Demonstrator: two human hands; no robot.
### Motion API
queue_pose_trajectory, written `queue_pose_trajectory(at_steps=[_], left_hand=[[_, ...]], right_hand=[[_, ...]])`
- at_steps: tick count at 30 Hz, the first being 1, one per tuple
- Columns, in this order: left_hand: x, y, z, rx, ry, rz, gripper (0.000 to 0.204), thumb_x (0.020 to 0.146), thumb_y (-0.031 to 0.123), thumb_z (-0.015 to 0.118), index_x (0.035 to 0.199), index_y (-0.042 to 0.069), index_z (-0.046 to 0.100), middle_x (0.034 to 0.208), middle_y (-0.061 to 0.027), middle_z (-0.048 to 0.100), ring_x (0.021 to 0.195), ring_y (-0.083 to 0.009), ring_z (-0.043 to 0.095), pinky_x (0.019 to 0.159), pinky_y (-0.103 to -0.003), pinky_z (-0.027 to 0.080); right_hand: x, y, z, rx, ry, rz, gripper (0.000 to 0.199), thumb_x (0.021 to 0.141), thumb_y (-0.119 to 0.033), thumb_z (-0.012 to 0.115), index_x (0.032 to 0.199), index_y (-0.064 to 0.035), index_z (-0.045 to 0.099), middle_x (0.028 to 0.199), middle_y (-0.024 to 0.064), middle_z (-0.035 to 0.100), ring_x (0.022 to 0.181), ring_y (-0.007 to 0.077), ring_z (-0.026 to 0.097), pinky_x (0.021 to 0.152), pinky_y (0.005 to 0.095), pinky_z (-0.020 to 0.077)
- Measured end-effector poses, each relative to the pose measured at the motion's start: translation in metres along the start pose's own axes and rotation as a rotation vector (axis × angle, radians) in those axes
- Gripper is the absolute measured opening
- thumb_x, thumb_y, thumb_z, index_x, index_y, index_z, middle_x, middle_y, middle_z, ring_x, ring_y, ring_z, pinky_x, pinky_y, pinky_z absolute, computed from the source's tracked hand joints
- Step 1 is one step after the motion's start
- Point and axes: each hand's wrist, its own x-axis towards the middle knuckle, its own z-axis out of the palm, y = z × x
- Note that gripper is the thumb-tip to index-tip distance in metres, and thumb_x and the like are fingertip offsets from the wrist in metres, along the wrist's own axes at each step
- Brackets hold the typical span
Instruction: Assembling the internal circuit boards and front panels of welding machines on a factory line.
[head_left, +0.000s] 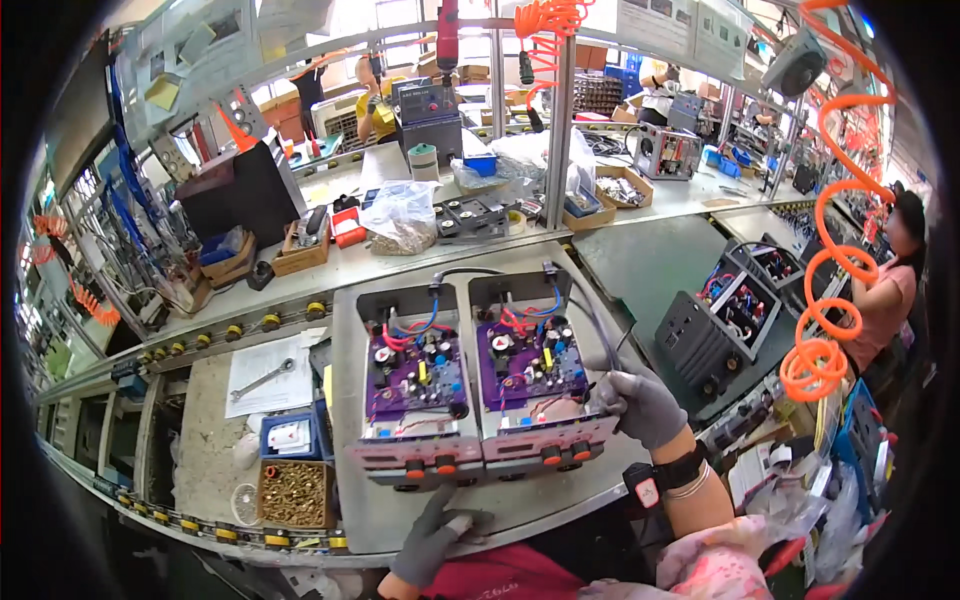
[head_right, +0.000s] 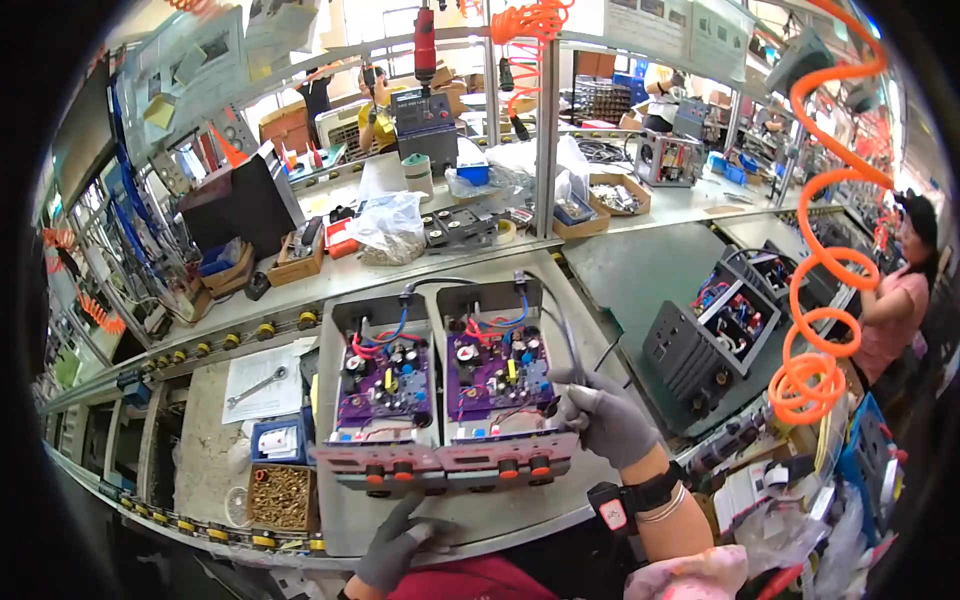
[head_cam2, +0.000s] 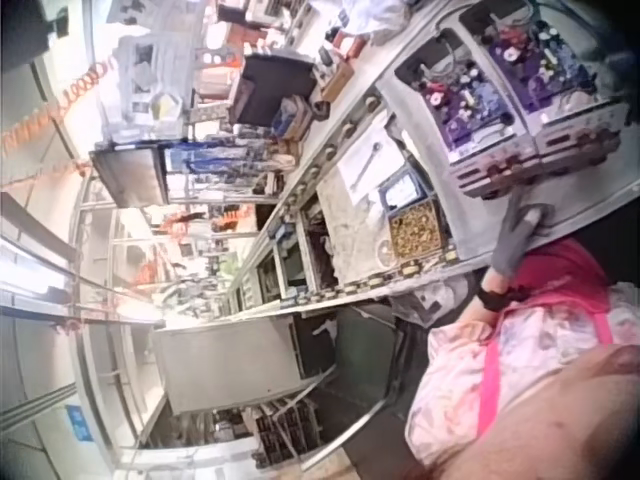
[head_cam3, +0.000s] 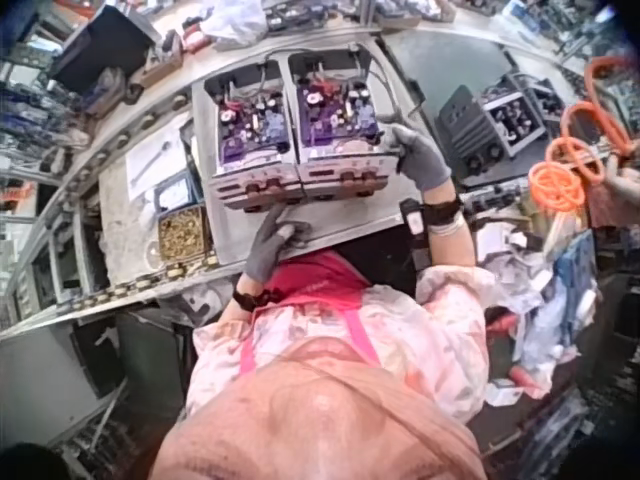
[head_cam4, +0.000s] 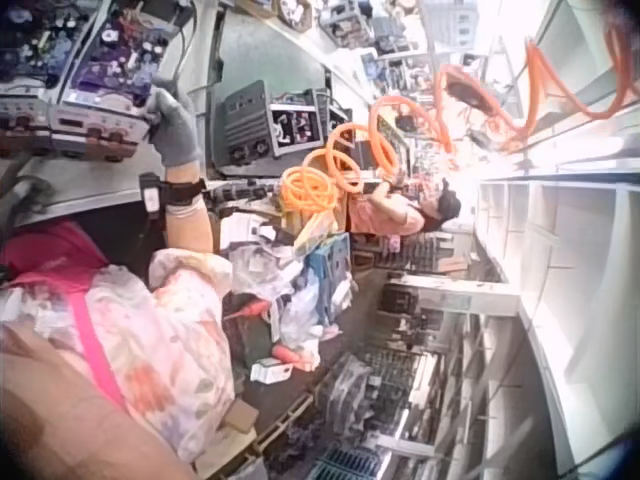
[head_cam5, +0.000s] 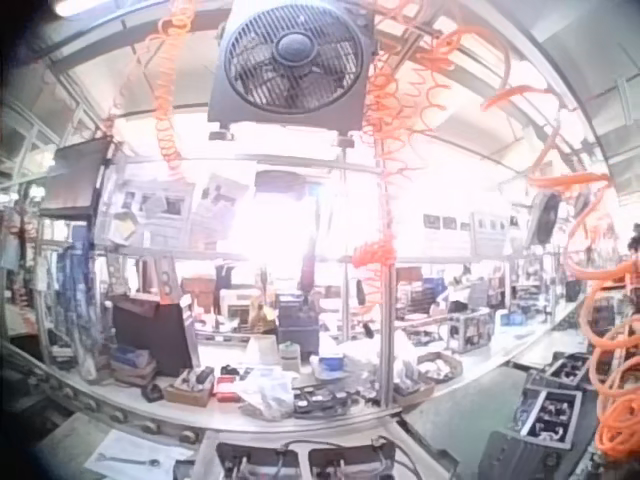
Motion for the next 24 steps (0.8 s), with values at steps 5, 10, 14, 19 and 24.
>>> queue_pose_trajectory(at_steps=[5,10,14,19,24], left_hand=[[-0.017,-0.012,0.009,0.202,-0.178,0.043,0.039,0.095,0.013,0.052,0.130,-0.003,0.048,0.117,-0.0149,0.062,0.107,-0.0203,0.059,0.093,-0.033,0.048],[-0.025,-0.006,0.024,0.634,-0.236,0.258,0.042,0.094,0.020,0.057,0.130,-0.001,0.048,0.119,-0.0158,0.061,0.109,-0.0213,0.060,0.096,-0.033,0.046],[-0.019,0.028,0.067,1.003,-0.113,0.856,0.055,0.088,0.020,0.064,0.136,0.003,0.042,0.120,-0.0168,0.059,0.110,-0.0291,0.059,0.095,-0.037,0.047],[-0.006,0.041,0.120,0.956,-0.270,0.267,0.068,0.084,0.015,0.066,0.143,0.006,0.032,0.129,-0.0176,0.051,0.119,-0.0297,0.051,0.098,-0.038,0.043],[0.004,0.014,0.104,0.474,-0.753,0.385,0.058,0.096,0.032,0.052,0.140,0.000,0.032,0.122,-0.0120,0.053,0.114,-0.0216,0.049,0.100,-0.035,0.038]], right_hand=[[-0.045,0.046,-0.072,-0.990,0.297,-0.231,0.024,0.087,-0.018,0.063,0.103,-0.0004,0.061,0.078,0.0065,0.063,0.068,0.0140,0.062,0.063,0.0286,0.0508],[-0.079,0.083,-0.047,-0.832,0.207,-0.199,0.033,0.090,-0.033,0.061,0.101,-0.0024,0.060,0.070,0.0000,0.056,0.062,0.0133,0.055,0.062,0.0303,0.0478],[-0.074,0.023,0.034,1.063,-0.392,0.082,0.035,0.097,-0.036,0.050,0.106,-0.0028,0.060,0.062,-0.0045,0.036,0.055,0.0089,0.035,0.066,0.0238,0.0386],[-0.109,0.035,0.080,0.884,-0.146,0.124,0.021,0.096,-0.020,0.054,0.103,-0.0016,0.058,0.069,-0.0041,0.040,0.064,0.0074,0.041,0.071,0.0263,0.0405],[-0.108,0.013,0.048,1.271,-0.196,-0.053,0.027,0.097,-0.016,0.048,0.107,0.0081,0.056,0.067,0.0001,0.052,0.056,0.0080,0.045,0.054,0.0228,0.0423]])
